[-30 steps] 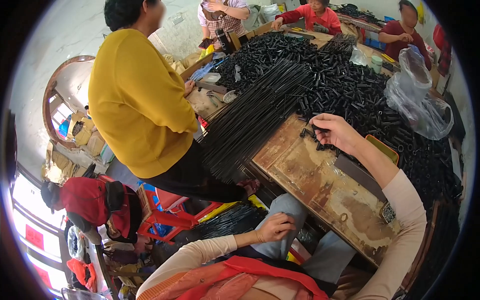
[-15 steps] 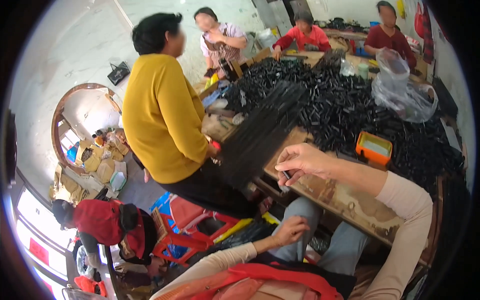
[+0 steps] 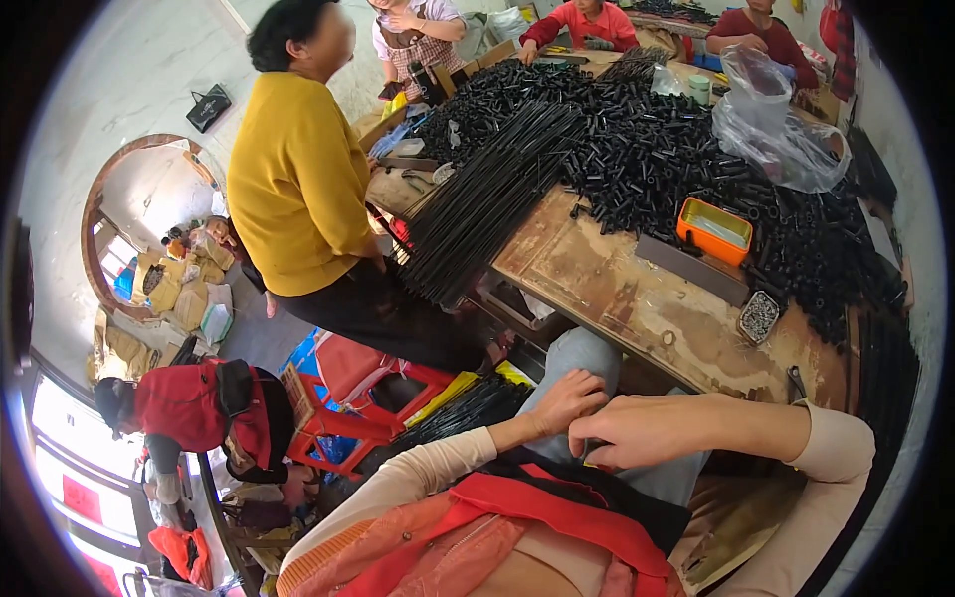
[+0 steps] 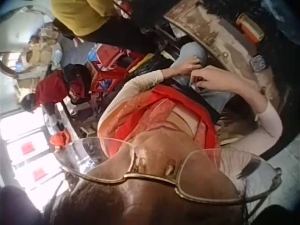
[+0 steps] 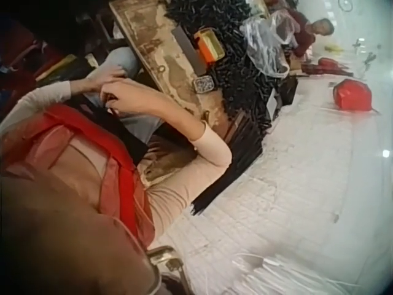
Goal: Assembling the ribs or slats of hand fans into a central holder at a production workbench.
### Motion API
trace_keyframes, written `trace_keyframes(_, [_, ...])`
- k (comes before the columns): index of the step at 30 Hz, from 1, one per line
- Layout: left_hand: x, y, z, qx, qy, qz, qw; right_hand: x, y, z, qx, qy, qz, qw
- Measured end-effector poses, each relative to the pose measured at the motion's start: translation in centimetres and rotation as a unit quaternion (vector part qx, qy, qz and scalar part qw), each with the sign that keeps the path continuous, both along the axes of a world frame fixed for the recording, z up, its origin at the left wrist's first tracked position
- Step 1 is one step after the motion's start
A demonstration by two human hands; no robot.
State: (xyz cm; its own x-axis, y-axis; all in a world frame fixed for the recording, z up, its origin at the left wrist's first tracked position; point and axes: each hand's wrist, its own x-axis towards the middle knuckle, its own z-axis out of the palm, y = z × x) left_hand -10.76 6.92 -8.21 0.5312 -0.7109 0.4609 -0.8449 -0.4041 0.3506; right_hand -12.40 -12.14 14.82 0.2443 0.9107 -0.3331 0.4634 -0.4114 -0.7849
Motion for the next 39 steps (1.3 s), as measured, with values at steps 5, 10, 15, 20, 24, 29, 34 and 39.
trace_keyframes(5, [0.5,-0.5,-0.5,0.004,-0.016,-0.002,1.0,1.2,-0.2,0.1,-0.082,0.01,0.035,0.996])
trace_keyframes(10, [1.3,-0.3,-1.3,-0.027,0.02,0.007,0.999,3.2,1.5,1.0,-0.126,0.062,0.067,0.988])
trace_keyframes(15, [0.5,-0.8,-0.7,-0.234,0.48,-0.033,0.845,6.4,4.4,-1.0,-0.103,0.04,0.066,0.992])
trace_keyframes(20, [1.2,-0.2,-5.1,-0.17,0.035,-0.007,0.985,12.0,6.7,-4.7,0.029,0.039,-0.009,0.999])
trace_keyframes(24, [2.1,0.6,-3.2,-0.175,0.063,-0.016,0.982,21.3,4.8,-6.1,0.089,-0.035,-0.116,0.989])
trace_keyframes(29, [3.3,3.4,-2.0,-0.188,0.083,0.042,0.978,29.7,3.0,-5.5,0.021,-0.483,-0.231,0.845])
trace_keyframes(34, [2.9,3.9,-2.1,-0.204,0.09,0.041,0.974,33.1,0.9,-5.8,0.056,-0.669,-0.278,0.687])
trace_keyframes(39, [3.0,1.9,-3.3,-0.24,0.068,0.043,0.968,25.0,11.2,-5.9,0.127,-0.515,-0.193,0.826])
